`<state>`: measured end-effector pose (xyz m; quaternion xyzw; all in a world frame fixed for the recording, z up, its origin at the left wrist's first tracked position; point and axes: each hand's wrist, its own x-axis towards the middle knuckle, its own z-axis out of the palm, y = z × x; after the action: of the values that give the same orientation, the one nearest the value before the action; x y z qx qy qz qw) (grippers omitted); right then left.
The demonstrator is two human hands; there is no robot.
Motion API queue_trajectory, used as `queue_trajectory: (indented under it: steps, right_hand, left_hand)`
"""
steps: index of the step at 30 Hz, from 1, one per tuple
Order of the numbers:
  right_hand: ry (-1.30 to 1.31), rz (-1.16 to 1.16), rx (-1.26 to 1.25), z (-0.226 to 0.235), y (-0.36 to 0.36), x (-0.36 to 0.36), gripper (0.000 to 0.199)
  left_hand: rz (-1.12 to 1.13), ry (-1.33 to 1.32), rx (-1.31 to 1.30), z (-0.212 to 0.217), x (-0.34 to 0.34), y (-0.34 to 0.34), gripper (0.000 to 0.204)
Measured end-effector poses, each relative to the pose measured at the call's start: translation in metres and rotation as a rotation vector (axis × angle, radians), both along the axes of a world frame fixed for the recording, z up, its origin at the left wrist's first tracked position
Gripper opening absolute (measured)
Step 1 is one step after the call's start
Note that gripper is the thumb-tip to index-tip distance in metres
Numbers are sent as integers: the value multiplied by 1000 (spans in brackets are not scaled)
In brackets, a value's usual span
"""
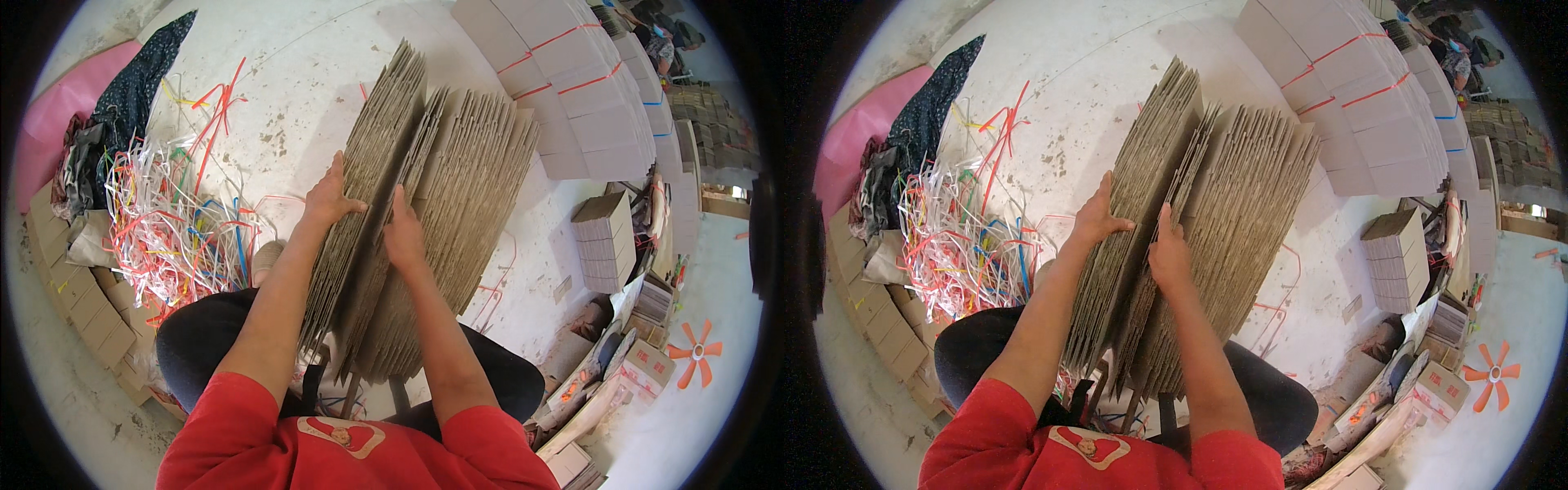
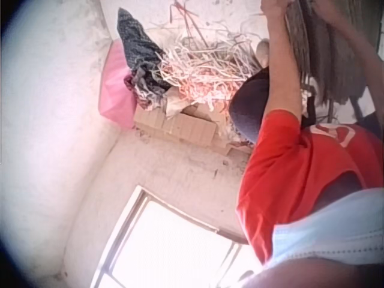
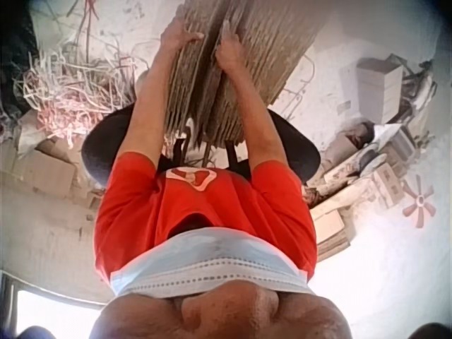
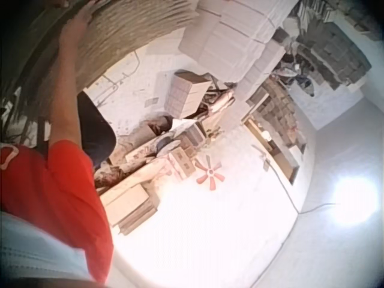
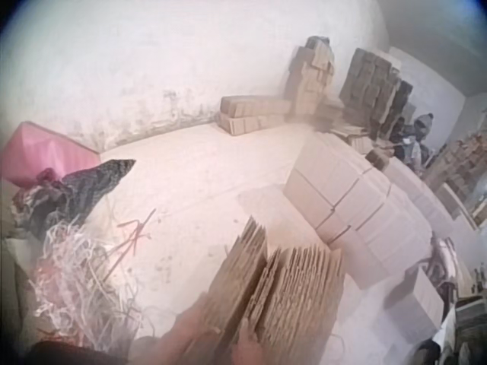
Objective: The person sits on the floor and aligns a stack of flat cardboard sheets. They wrap an orange plastic tie around the stack, tie it securely, and trim the excess with scissors. The person then retrieves another stack of cardboard and repeats the bundling process.
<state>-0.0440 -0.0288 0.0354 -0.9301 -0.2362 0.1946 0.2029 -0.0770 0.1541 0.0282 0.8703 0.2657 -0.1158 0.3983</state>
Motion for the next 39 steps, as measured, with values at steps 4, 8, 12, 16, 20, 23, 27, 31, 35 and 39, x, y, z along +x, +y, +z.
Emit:
queue_trajectory:
  steps: [4,8,12,16,20,23,27,31,35,39]
  right_hand:
    - [62,-88,-48,19,13,3,85]
    - [-1,-119,-145,37,17,14,84]
    - [-17,-115,-150,61,42,17,83]
    - [107,-96,-212,33,49,33,87]
    - [58,-82,-106,15,48,26,88]
    - [51,-105,-90,11,46,25,88]
    - [23,-138,-125,16,41,29,85]
    - [20,-165,-95,35,45,35,81]
    - [38,-52,-56,4,48,28,76]
    - [115,-47,3,0,37,34,72]
  left_hand:
    - [-1,-48,-5,-3,-4,2,120]
    - [-22,-53,-40,-1,1,0,120]
    - [-14,31,0,-1,-4,5,121]
    - [-26,-27,-6,-4,2,-6,121]
    - [-29,-16,-7,-5,2,-6,119]
    - [-15,-48,1,-4,0,-7,118]
    - [-11,-43,-20,-2,-1,-5,116]
    - [-2,31,-71,7,1,-4,117]
    - [-3,-22,-73,-7,3,-8,124]
    - [-13,-100,5,6,-5,-19,130]
